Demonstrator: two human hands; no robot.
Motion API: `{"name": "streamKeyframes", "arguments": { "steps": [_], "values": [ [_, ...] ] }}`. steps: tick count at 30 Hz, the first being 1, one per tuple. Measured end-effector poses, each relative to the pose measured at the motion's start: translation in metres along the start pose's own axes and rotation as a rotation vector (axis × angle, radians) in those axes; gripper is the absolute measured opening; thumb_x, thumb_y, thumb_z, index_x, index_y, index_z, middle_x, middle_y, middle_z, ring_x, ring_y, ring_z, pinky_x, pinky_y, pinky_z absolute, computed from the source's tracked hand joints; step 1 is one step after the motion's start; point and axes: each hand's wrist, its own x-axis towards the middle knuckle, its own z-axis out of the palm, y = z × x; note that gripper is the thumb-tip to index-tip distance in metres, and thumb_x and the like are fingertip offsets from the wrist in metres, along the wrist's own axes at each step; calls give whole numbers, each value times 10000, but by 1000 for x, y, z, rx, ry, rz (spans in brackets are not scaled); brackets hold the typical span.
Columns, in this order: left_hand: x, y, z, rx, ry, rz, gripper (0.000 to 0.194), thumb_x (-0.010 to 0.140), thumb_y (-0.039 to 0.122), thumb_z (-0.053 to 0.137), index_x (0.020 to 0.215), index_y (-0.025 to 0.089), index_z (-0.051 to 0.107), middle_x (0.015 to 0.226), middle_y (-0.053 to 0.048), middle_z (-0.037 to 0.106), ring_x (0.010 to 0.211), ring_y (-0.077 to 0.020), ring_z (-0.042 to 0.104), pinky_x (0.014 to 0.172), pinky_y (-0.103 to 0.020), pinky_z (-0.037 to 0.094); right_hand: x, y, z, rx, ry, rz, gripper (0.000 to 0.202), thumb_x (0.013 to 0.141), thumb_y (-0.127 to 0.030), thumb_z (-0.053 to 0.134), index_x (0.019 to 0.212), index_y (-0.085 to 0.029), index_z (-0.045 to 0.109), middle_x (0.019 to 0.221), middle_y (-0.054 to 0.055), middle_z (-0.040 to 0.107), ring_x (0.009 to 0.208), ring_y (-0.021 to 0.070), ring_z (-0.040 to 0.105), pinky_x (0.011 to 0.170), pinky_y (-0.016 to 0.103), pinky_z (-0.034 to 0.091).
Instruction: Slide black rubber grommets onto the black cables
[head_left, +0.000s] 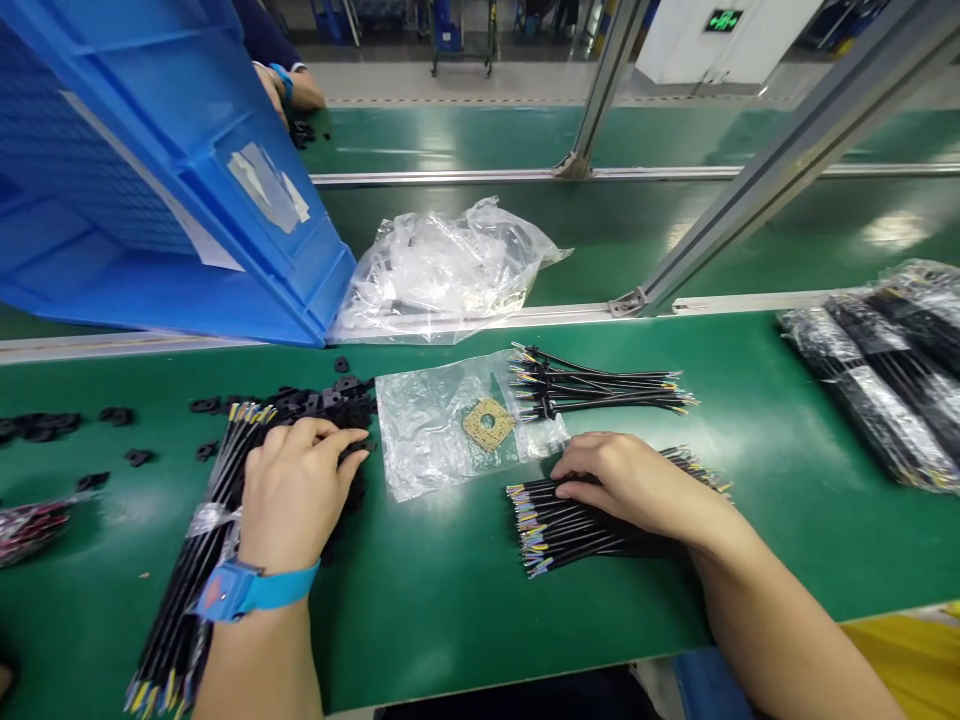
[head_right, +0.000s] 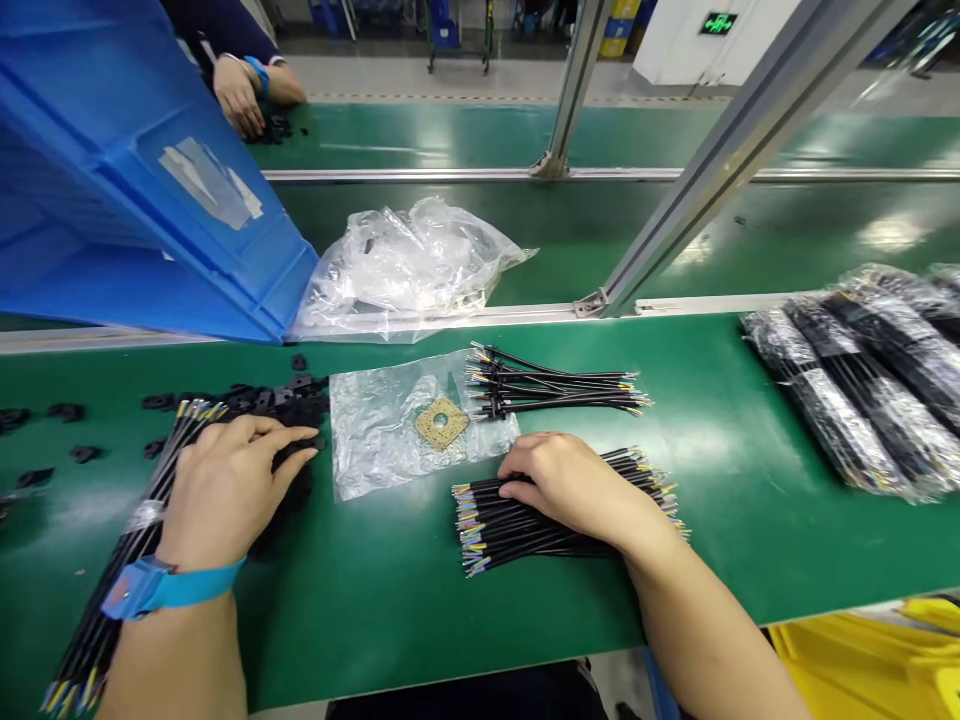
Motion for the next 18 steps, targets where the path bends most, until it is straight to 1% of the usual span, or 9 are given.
{"name": "streamKeyframes", "arguments": {
  "steps": [2,4,7,8,10,12,13,15,18],
  "values": [
    [0,1,1,21,8,18,244,994,304,582,964,248,817,969,-137,717,839,-350,584,666,-438,364,1,-2,-1,-3,11,-2,47,972,-171,742,948,-211,748,894,13,760,795,177,720,714,288,520],
    [1,1,0,10,11,14,239,1002,312,573,951,263,802,984,-131,733,856,-352,596,684,-443,371,1,-5,-2,9,28,1,97,991,-165,705,904,-207,706,853,8,736,756,168,688,686,283,499],
    [3,2,-3,-91,62,-44,227,1019,342,561,1018,267,775,1039,-124,768,946,-372,643,775,-472,428,5,-10,1,81,89,39,81,1020,-157,653,956,-207,653,860,-2,726,705,151,663,659,273,498],
    [4,4,-5,-149,92,-73,229,1025,361,560,1046,267,768,1039,-117,775,972,-371,657,817,-478,448,7,-10,4,103,141,45,65,1031,-159,634,989,-208,642,880,1,730,712,152,670,669,273,513],
    [6,9,-10,-289,155,-138,231,1026,406,581,1084,271,760,1011,-93,776,971,-341,682,872,-461,481,13,-10,14,102,280,34,67,1048,-158,593,1057,-210,633,942,26,741,791,171,704,737,293,559],
    [7,17,-15,-429,205,-205,249,1013,444,617,1143,284,756,976,-61,753,915,-289,689,870,-418,509,20,-8,27,34,402,8,115,1054,-145,556,1103,-207,640,1004,58,739,895,199,719,822,329,591],
    [7,21,-18,-496,214,-233,274,1007,455,627,1189,292,751,969,-48,735,896,-267,686,865,-400,521,23,-7,33,-13,437,1,145,1054,-134,539,1121,-204,647,1027,72,734,924,207,718,848,340,597],
    [7,27,-22,-632,221,-285,319,1000,467,639,1252,299,739,979,-30,702,889,-234,691,876,-375,542,28,-6,43,-106,452,-1,194,1053,-111,514,1136,-199,665,1047,85,724,930,210,707,847,337,601],
    [5,34,-25,-897,186,-400,288,979,464,682,1205,296,745,1040,-14,707,930,-209,736,869,-342,586,30,-7,50,-217,403,11,211,1046,-87,512,1091,-195,688,1025,79,718,896,203,685,786,304,587]
  ]
}}
